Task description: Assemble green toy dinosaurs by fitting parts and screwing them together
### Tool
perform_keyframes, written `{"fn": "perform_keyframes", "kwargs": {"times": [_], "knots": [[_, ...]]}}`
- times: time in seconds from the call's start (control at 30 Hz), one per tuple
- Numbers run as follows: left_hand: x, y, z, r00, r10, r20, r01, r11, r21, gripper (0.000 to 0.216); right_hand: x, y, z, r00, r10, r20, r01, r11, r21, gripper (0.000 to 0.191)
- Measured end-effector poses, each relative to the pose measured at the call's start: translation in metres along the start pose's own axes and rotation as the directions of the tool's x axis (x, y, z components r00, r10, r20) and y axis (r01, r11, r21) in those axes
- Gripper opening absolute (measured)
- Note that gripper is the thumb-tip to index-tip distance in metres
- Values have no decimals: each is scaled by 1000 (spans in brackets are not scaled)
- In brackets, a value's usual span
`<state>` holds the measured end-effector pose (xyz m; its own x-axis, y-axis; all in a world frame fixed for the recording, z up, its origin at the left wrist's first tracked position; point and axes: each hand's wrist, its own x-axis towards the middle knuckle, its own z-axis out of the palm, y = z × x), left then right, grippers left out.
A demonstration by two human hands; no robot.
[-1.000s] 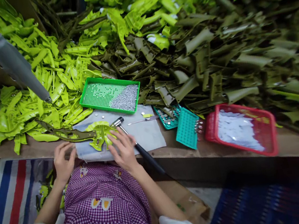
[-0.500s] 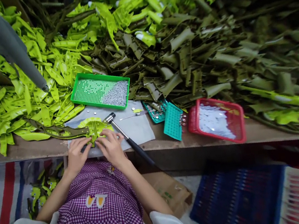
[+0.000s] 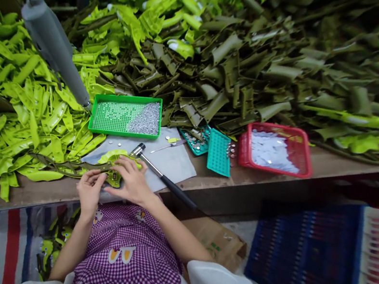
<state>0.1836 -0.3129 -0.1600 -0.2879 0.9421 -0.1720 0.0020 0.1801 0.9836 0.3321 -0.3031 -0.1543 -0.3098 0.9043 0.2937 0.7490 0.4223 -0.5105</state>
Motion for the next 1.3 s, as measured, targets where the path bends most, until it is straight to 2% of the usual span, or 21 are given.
{"fn": "perform_keyframes", "kwargs": {"times": [0.03,0.1,0.2,0.33,0.43,0.57,0.67,0.77,0.87,0.93,1.1,1.17,1.3], "knots": [[-1,0,1,1000,-1,-30,1,1000,-14,32,-1,-3,2,999,35,-8,-35,999,-6,47],[-1,-1,4,996,14,-84,-17,999,-45,34,-2,-8,7,998,65,-12,-65,998,-14,42],[-1,-5,5,989,49,-140,-61,995,-76,32,1,-10,12,1000,22,-1,-22,1000,-4,29],[-2,-7,0,988,70,-137,-76,996,-39,28,3,-5,10,999,-20,38,20,1000,12,19],[1,0,-7,996,85,25,-86,994,60,26,6,-1,6,998,-21,54,20,1000,7,18],[16,21,-12,950,114,291,-197,941,276,21,12,6,-2,996,-56,71,55,998,21,17],[28,30,-9,926,102,364,-224,923,312,15,15,12,-7,998,-28,49,24,996,82,17],[29,25,-5,932,109,346,-227,919,322,12,14,17,-9,999,20,46,-27,986,165,17],[20,12,-5,933,212,291,-307,890,337,10,11,19,-6,995,84,50,-94,967,237,19],[13,5,-8,911,312,269,-397,842,366,11,9,18,-3,992,121,34,-126,962,241,21],[4,-4,-14,809,519,276,-586,671,453,17,5,12,5,985,164,-54,-154,975,160,19],[2,-7,-15,787,553,274,-611,635,474,17,5,10,8,980,184,-76,-172,975,138,19],[-4,-14,-11,777,573,260,-620,626,473,14,5,7,10,976,201,-82,-192,976,104,18]]}}
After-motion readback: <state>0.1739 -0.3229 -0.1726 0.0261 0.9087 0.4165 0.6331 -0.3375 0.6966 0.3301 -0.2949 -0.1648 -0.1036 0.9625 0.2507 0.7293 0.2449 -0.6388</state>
